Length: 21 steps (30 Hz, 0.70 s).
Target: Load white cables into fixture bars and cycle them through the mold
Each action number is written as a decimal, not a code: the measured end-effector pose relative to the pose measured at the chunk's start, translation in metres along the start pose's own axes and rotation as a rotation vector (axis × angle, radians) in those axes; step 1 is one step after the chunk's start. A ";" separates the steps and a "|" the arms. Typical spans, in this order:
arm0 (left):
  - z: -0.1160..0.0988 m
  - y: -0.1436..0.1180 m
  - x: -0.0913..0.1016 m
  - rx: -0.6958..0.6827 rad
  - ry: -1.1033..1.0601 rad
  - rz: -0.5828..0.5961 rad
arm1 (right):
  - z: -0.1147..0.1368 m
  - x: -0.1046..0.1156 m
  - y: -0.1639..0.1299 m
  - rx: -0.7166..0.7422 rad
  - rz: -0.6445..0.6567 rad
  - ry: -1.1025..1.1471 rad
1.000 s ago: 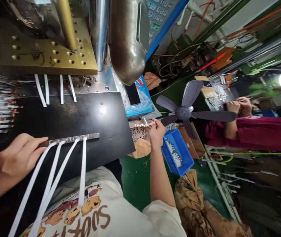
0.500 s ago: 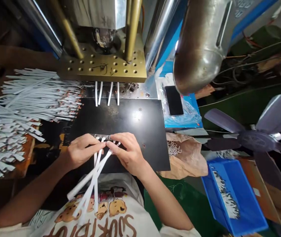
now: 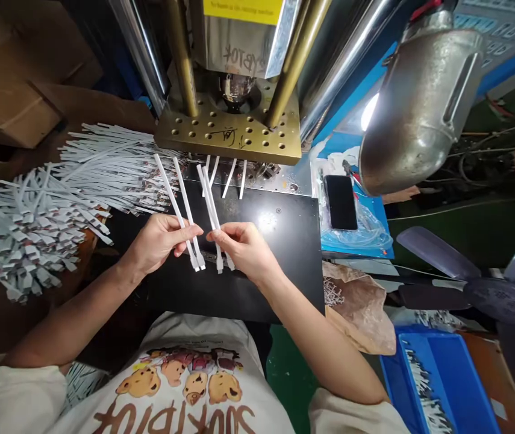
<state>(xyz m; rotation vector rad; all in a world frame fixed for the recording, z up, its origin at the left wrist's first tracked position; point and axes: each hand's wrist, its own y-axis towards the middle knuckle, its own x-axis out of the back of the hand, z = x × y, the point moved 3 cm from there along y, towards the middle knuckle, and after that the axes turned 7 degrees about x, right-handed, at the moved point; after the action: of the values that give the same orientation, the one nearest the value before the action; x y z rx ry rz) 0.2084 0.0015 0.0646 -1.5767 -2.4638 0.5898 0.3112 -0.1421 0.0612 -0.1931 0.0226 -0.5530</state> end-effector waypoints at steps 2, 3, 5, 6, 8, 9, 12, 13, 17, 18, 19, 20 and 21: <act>0.000 -0.002 0.004 -0.004 -0.026 -0.012 | 0.001 -0.010 0.009 -0.007 0.080 -0.014; 0.001 -0.003 0.007 -0.006 -0.036 -0.021 | 0.001 -0.014 0.013 -0.001 0.113 -0.022; 0.004 -0.004 0.015 -0.006 -0.047 -0.044 | 0.003 -0.021 0.020 0.025 0.163 -0.051; 0.005 -0.005 0.019 -0.005 -0.049 -0.061 | 0.006 -0.025 0.024 0.048 0.182 -0.080; 0.010 -0.007 0.029 -0.006 -0.057 -0.095 | 0.013 -0.033 0.031 0.108 0.207 -0.194; 0.012 -0.009 0.033 -0.009 -0.063 -0.104 | 0.018 -0.039 0.034 0.144 0.231 -0.287; 0.015 -0.017 0.048 -0.048 -0.054 -0.132 | 0.036 -0.061 0.044 0.269 0.365 -0.608; 0.015 -0.022 0.054 -0.063 -0.036 -0.154 | 0.043 -0.069 0.047 0.324 0.436 -0.680; 0.001 -0.054 0.100 -0.078 0.034 -0.399 | 0.060 -0.085 0.070 0.521 0.686 -0.694; -0.005 -0.064 0.117 -0.086 0.044 -0.500 | 0.061 -0.084 0.081 0.538 0.640 -0.730; -0.013 -0.074 0.136 -0.108 0.056 -0.614 | 0.061 -0.080 0.094 0.539 0.545 -0.805; -0.020 -0.084 0.156 -0.133 0.079 -0.722 | 0.060 -0.078 0.106 0.532 0.434 -0.902; -0.026 -0.092 0.176 -0.155 0.113 -0.815 | 0.058 -0.076 0.116 0.530 0.349 -0.995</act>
<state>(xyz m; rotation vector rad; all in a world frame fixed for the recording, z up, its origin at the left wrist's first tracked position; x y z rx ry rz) 0.0641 0.1317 0.1126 -0.4937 -2.7807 0.1660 0.3108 0.0051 0.0940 0.0713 -1.0297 -0.0569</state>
